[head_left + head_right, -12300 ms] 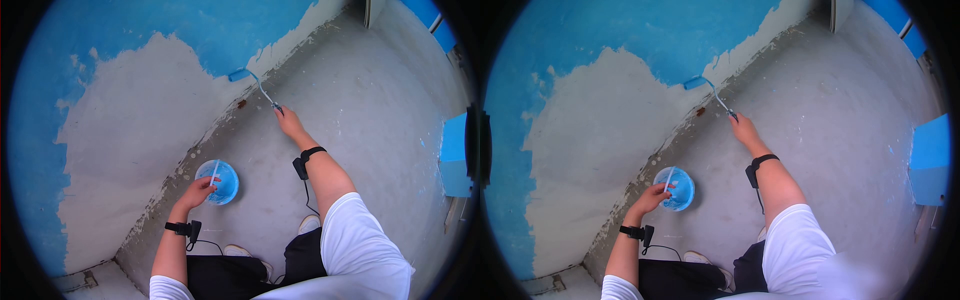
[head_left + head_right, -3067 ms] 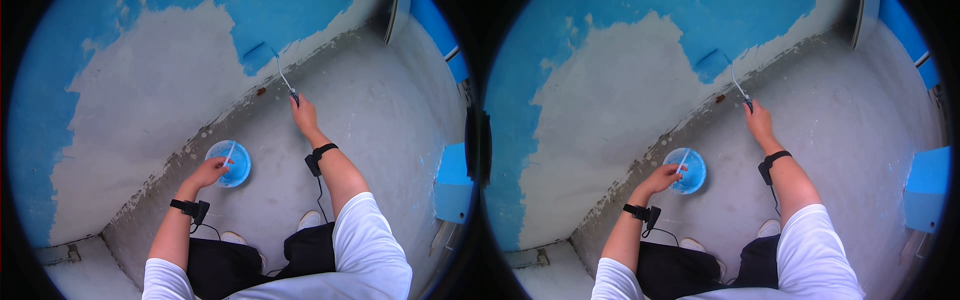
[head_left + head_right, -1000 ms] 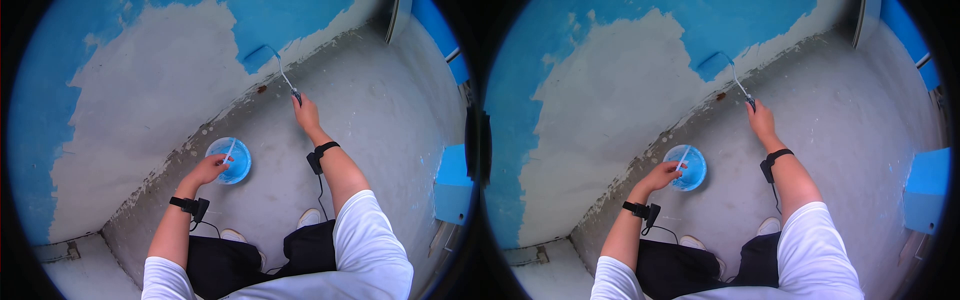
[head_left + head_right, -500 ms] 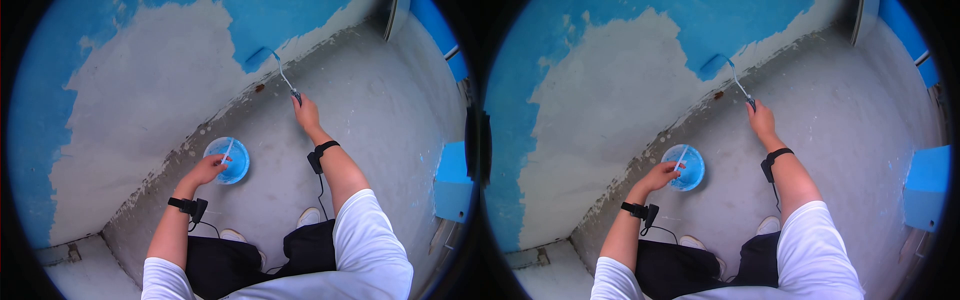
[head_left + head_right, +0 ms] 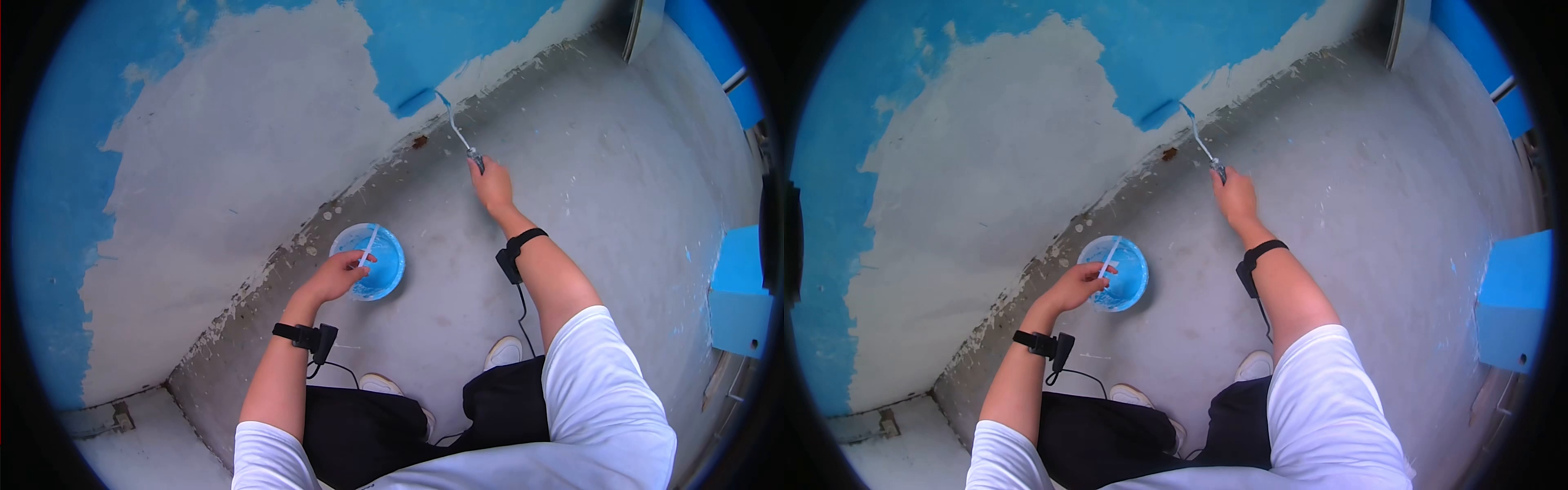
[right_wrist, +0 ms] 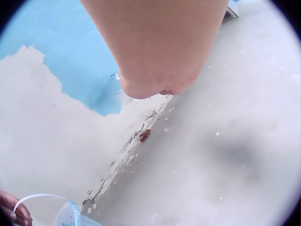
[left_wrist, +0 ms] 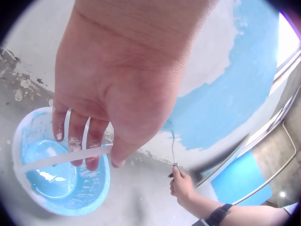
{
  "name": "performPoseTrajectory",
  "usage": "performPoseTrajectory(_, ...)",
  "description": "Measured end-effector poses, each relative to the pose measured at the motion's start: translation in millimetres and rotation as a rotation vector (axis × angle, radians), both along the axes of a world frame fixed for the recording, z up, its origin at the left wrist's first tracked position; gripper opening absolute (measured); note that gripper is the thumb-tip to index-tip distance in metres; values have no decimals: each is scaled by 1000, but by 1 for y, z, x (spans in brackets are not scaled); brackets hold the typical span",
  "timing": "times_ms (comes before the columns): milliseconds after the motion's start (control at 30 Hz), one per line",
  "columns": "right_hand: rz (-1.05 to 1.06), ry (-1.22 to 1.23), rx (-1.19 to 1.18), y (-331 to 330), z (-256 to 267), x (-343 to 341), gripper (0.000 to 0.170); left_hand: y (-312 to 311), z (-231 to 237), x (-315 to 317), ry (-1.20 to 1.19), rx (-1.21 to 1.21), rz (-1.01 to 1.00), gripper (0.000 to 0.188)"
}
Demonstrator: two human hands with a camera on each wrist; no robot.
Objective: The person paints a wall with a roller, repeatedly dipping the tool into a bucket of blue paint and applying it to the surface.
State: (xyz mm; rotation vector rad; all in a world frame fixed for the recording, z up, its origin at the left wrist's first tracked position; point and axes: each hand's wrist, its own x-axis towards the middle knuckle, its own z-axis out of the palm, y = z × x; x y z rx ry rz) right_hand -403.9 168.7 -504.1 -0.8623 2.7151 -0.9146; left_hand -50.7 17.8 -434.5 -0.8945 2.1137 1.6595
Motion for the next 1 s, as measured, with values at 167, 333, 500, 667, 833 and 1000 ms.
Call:
performPoseTrajectory(167,-31,-44,31,-2,-4,1,39,0,1,-1,-22,-21,-5,27)
performPoseTrajectory(333,-35,-182,-41,-4,1,0,40,0,7,-5,-55,-21,-25,26)
performPoseTrajectory(500,55,-327,25,4,-10,-11,45,1,7,-8,-40,-7,-32,27)
performPoseTrajectory(667,48,-357,-121,10,-27,-23,45,3,7,-7,-47,19,-19,28)
performPoseTrajectory(833,-99,-1060,-474,13,-29,-41,35,6,12,-10,-66,25,-16,28)
performPoseTrajectory(1000,-225,-1313,-666,-5,7,-44,32,8,16,-14,-84,39,4,28)
